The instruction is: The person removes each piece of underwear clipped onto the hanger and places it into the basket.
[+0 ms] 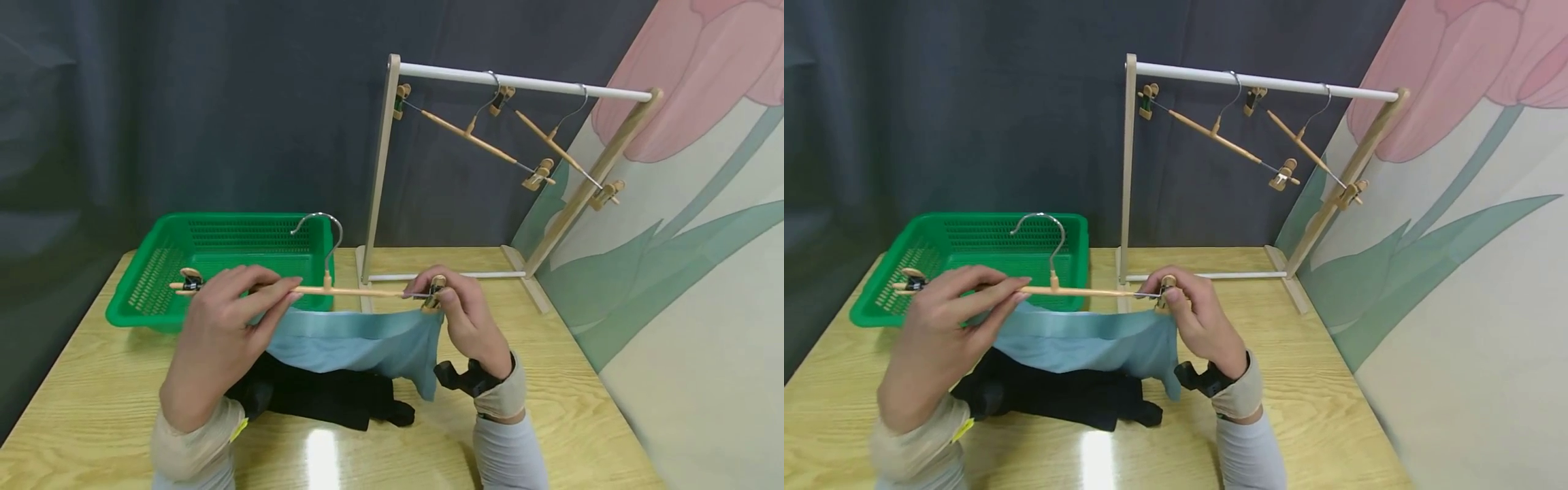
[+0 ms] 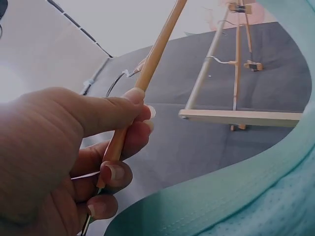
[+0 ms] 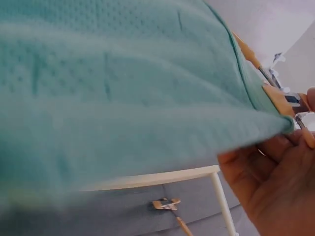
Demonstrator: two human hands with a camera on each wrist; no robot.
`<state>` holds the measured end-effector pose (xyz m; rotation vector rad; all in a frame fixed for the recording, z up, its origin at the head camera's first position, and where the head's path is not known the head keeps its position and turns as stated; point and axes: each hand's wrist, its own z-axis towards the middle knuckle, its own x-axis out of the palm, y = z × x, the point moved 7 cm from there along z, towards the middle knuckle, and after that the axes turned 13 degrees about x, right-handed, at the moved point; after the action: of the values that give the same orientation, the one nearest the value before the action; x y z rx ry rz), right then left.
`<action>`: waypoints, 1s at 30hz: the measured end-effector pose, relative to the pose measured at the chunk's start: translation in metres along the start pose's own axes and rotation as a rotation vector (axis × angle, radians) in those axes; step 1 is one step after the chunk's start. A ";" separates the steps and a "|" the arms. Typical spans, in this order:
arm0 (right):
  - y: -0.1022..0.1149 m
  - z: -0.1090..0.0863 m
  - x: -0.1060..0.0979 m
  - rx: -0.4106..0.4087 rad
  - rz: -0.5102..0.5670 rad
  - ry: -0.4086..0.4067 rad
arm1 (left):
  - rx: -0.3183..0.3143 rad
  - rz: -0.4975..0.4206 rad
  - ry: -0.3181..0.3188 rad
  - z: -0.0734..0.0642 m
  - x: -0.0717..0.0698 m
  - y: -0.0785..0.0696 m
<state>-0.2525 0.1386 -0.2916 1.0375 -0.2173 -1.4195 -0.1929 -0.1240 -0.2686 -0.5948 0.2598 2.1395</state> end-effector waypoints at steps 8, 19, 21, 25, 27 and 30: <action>-0.008 0.004 -0.003 -0.007 0.019 -0.064 | 0.006 -0.017 -0.007 0.001 0.009 0.009; -0.020 0.008 -0.010 0.023 -0.051 -0.119 | -0.031 -0.046 0.010 0.000 0.021 0.017; -0.023 0.007 -0.013 0.052 -0.051 -0.114 | -0.040 -0.064 0.013 -0.001 0.027 0.019; -0.026 0.003 -0.024 0.095 -0.154 -0.154 | -0.057 -0.079 0.037 -0.003 0.041 0.023; -0.020 0.001 -0.030 0.067 -0.241 -0.228 | -0.061 -0.067 0.051 -0.004 0.047 0.024; -0.002 -0.003 -0.031 -0.024 -0.350 -0.351 | -0.051 -0.040 0.082 -0.004 0.057 0.025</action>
<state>-0.2590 0.1677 -0.2810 0.8254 -0.2817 -1.9171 -0.2400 -0.1009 -0.3016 -0.7124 0.2368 2.0911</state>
